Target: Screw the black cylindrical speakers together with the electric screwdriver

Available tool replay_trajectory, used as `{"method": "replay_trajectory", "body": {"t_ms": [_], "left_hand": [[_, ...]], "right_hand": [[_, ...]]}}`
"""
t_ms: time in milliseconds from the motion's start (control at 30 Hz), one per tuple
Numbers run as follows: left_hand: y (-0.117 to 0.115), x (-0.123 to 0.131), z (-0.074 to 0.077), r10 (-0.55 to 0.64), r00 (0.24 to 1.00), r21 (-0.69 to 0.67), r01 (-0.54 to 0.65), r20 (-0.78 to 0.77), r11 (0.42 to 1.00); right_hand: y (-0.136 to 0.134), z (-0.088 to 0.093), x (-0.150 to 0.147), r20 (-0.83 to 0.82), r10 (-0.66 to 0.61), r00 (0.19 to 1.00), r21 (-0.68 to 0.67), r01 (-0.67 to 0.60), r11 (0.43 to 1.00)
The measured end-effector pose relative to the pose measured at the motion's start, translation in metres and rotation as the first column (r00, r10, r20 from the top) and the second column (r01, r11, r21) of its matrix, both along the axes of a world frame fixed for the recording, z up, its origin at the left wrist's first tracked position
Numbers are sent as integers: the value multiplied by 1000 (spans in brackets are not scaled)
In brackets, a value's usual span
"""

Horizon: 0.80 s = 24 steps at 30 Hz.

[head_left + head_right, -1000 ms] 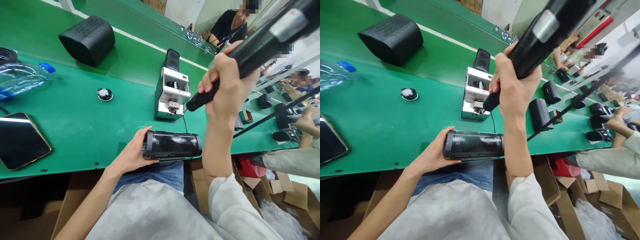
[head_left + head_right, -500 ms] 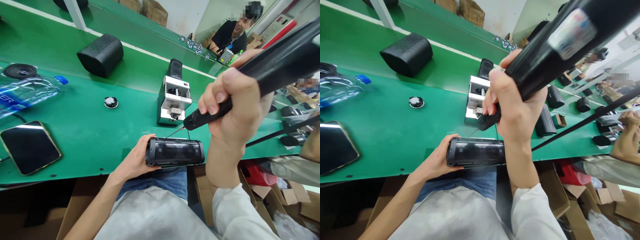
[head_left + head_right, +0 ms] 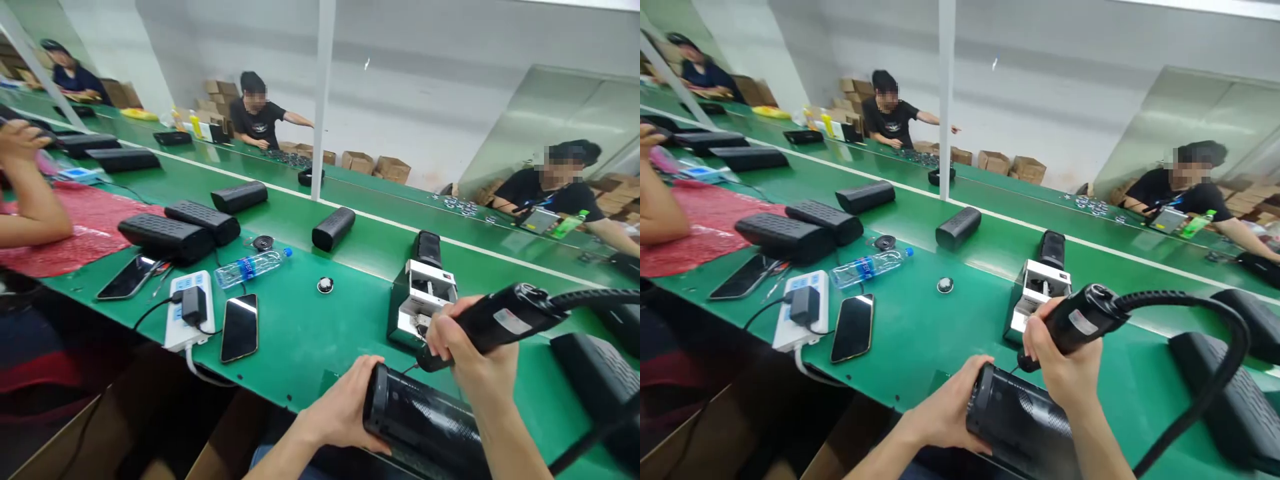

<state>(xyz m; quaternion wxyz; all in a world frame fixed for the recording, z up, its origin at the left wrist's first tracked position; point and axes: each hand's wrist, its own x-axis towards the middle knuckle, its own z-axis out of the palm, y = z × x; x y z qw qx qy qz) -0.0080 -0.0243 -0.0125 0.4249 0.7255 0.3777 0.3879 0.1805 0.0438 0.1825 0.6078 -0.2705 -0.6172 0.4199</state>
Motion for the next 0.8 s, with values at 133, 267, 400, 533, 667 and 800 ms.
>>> {"method": "replay_trajectory", "body": {"t_ms": [133,267,400,533,667,800], "left_hand": [[0,1,-1,3,1000,24,-3,-1,1000],[0,0,7,5,1000,15,-5,-10,1000],[-4,-2,19,6,1000,18,-6,-10,1000],[-3,-3,24,12,998,-1,-12,-65,1000],[-2,-3,24,4,993,5,-3,-118,1000],[-3,-4,23,14,989,9,-13,-147,1000]], "right_hand": [[0,-2,0,8,35,999,9,-35,999],[-3,-2,-3,-35,21,999,5,-20,1000],[-5,-1,-9,-56,-43,998,-48,40,998],[2,7,-4,3,-37,999,-40,37,999],[11,38,16,-90,-86,992,111,96,989],[29,63,30,-141,-323,936,249,349,904]]}}
